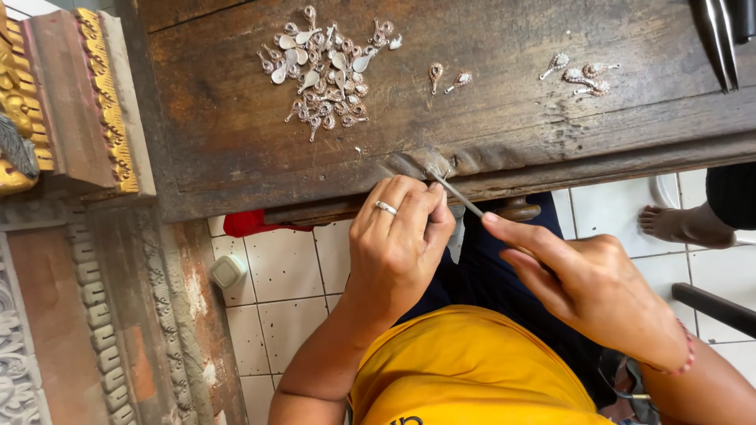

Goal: The person uses a small hammer and a metal file to shape and smooth small silver-colored metal pieces on a wooden workbench. They repeatedly pick up individual pieces, file their edges, and tap them with the hammer, then place them back on the table.

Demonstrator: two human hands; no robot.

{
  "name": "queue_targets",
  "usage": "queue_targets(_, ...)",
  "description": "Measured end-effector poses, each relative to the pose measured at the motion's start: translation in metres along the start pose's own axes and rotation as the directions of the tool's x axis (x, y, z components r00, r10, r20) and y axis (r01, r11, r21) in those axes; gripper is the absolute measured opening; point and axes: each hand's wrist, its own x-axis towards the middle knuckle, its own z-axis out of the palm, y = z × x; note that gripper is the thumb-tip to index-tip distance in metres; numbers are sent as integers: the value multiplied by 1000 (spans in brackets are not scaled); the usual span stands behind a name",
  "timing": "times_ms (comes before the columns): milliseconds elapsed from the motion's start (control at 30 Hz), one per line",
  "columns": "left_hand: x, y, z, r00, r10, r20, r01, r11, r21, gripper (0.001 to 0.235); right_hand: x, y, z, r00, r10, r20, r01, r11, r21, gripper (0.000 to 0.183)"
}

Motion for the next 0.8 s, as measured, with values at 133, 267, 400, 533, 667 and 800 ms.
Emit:
queue_targets(133, 1, 2, 2, 1000, 2, 6, -2, 1000, 13, 11, 5, 5, 5, 996, -77, -46, 65, 974, -219, 46)
queue_targets(267, 3, 4, 2, 1000, -4, -21, 4, 1000, 21, 13, 17, 9, 15, 972, -207, -114, 142, 897, -418, 47)
queue_targets(400, 0, 2, 3, 1000, -4, -22, 5, 1000, 28, 12, 6, 3, 2, 991, -113, -72, 99, 981, -165, 46)
queue_targets(533, -3, 0, 4, 1000, -9, -6, 9, 1000, 8, 12, -1, -2, -4, 999, -41, -9, 39, 986, -163, 46)
queue_targets(667, 3, 6, 2, 999, -31, -5, 31, 999, -7, 9, 12, -6, 8, 984, -144, -101, 79, 874, -480, 46)
queue_targets(800, -3, 6, 4, 997, -51, -55, 51, 999, 1, 10, 26, -8, 5, 962, -166, -216, 74, 922, -380, 41)
